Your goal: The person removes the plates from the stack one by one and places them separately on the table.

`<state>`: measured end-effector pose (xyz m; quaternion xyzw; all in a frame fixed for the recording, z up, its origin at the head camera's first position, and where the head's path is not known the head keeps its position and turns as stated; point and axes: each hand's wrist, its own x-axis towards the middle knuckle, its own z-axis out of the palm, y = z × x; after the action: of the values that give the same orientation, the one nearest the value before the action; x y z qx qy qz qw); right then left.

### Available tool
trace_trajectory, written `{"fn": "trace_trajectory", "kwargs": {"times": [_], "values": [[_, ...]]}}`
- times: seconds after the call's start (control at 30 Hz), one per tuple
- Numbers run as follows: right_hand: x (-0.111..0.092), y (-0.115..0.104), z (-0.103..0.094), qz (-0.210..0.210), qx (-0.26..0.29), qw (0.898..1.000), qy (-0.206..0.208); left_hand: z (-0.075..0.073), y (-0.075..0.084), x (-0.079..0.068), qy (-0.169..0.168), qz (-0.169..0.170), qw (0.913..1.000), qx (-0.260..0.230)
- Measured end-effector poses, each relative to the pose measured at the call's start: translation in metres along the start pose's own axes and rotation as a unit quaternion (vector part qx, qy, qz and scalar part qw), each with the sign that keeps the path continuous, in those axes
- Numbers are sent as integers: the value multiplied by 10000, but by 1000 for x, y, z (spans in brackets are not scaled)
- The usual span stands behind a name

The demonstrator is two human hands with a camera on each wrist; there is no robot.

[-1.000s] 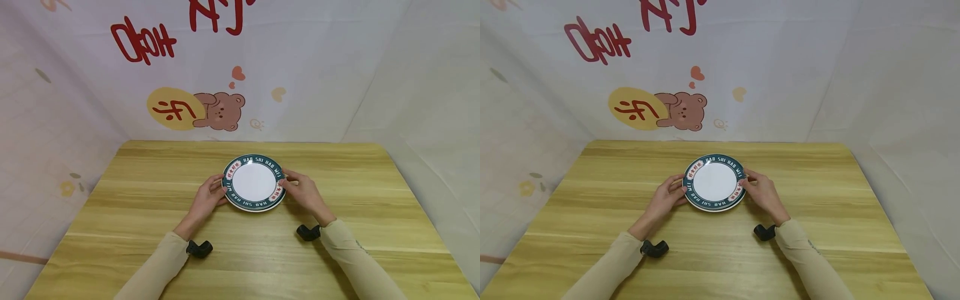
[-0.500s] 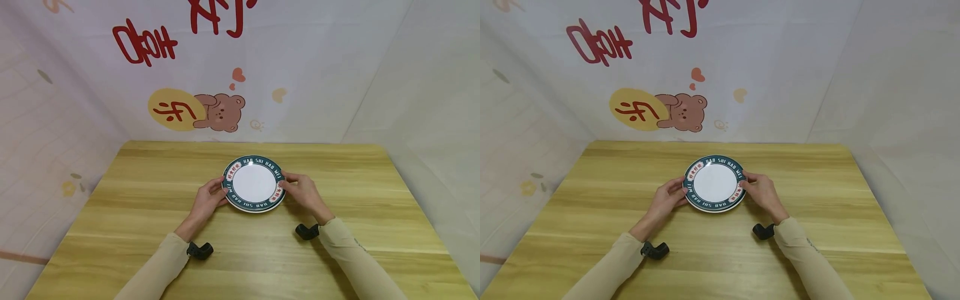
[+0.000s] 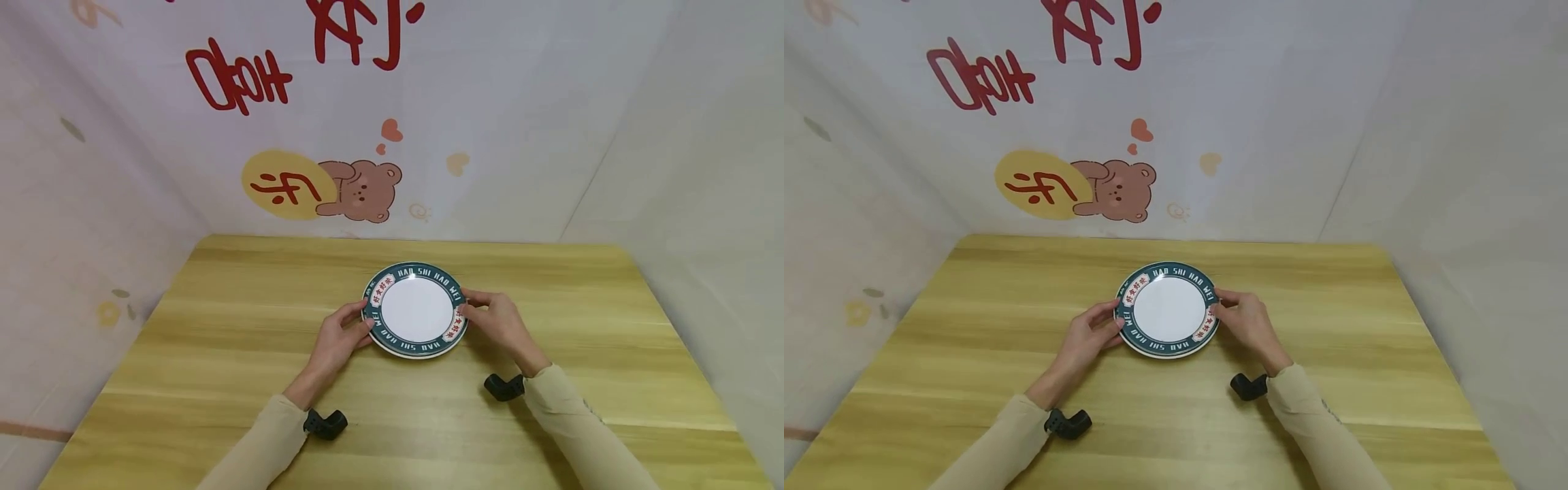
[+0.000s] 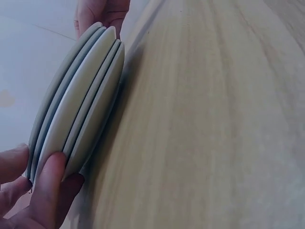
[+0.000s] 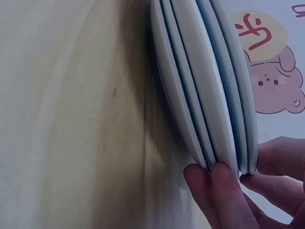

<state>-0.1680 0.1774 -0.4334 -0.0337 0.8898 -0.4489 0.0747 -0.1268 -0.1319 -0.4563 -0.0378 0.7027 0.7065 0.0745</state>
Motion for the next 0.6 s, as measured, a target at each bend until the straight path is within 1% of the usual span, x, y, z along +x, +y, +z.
{"fn": "trace_trajectory", "kwargs": {"times": [0.13,0.33,0.47,0.6], "values": [[-1,-1,-2,20,113,9999,-32,2,-1,0,10,63,10000,10],[-2,-2,-1,57,309,9995,88,3,-3,0,-5,160,9999,-28],[-2,-2,1,250,474,9986,27,4,-4,-1,93,69,9999,-35],[-1,-3,2,410,512,9978,39,4,-3,-2,87,99,9999,-29]]}}
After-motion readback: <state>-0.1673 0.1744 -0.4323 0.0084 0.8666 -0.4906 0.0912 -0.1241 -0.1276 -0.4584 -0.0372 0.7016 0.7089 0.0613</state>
